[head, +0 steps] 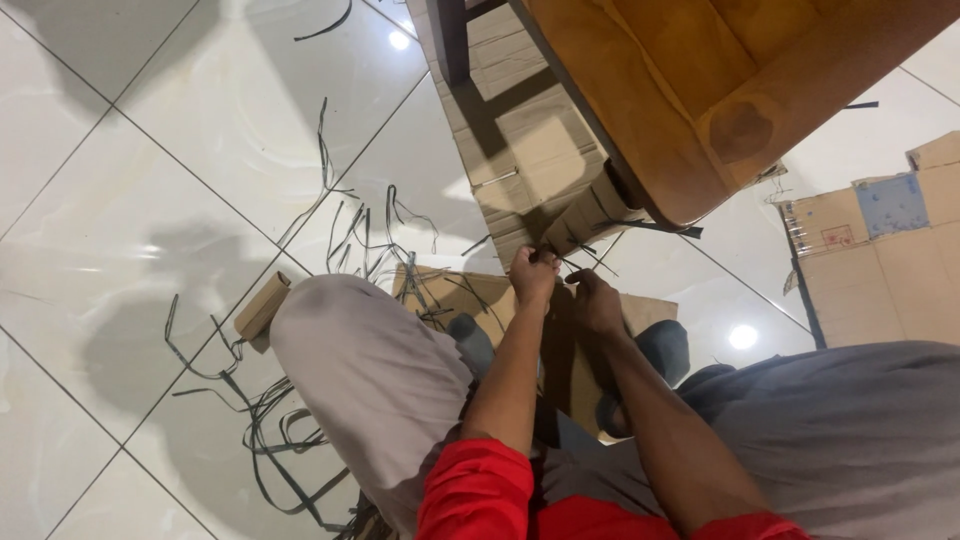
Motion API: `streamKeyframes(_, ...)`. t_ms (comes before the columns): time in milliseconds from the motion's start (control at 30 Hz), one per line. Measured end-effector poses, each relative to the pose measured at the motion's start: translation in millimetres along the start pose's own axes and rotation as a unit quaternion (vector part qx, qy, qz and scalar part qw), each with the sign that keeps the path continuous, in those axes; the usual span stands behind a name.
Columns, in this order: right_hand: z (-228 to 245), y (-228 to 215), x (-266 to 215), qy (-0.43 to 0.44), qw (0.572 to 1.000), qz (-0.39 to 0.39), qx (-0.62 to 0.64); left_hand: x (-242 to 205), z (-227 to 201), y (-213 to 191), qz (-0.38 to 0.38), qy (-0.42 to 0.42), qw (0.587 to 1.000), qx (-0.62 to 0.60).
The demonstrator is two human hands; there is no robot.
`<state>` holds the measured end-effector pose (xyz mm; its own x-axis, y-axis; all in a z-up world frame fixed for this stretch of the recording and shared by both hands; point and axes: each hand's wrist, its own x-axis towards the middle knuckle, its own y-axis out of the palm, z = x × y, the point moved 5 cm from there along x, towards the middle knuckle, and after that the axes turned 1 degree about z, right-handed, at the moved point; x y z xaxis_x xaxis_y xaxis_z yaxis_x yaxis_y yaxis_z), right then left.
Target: The person assembles a wooden chair by using black zip ties to secure cardboard protective pieces around the chair legs and frame while sitting on a tiled floor.
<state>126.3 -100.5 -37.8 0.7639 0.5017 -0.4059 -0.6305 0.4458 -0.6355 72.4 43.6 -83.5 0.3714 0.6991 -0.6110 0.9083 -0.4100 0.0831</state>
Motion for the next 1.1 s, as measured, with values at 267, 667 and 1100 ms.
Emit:
streamKeyframes(267, -3, 5, 6, 0.026, 0.999, 0.019, -0.014, 33, 9, 4, -0.039, 0.056, 0.985, 0.161)
streamKeyframes(667, 15, 3, -17, -0.047, 0.993, 0.038, 0.103, 59, 29, 10, -0.048, 0.002, 0.992, 0.113)
streamKeyframes(1100, 34, -52, -12, 0.018, 0.944, -0.181, 0.276, -20, -70, 9, -0.110, 0.026, 0.982, 0.151)
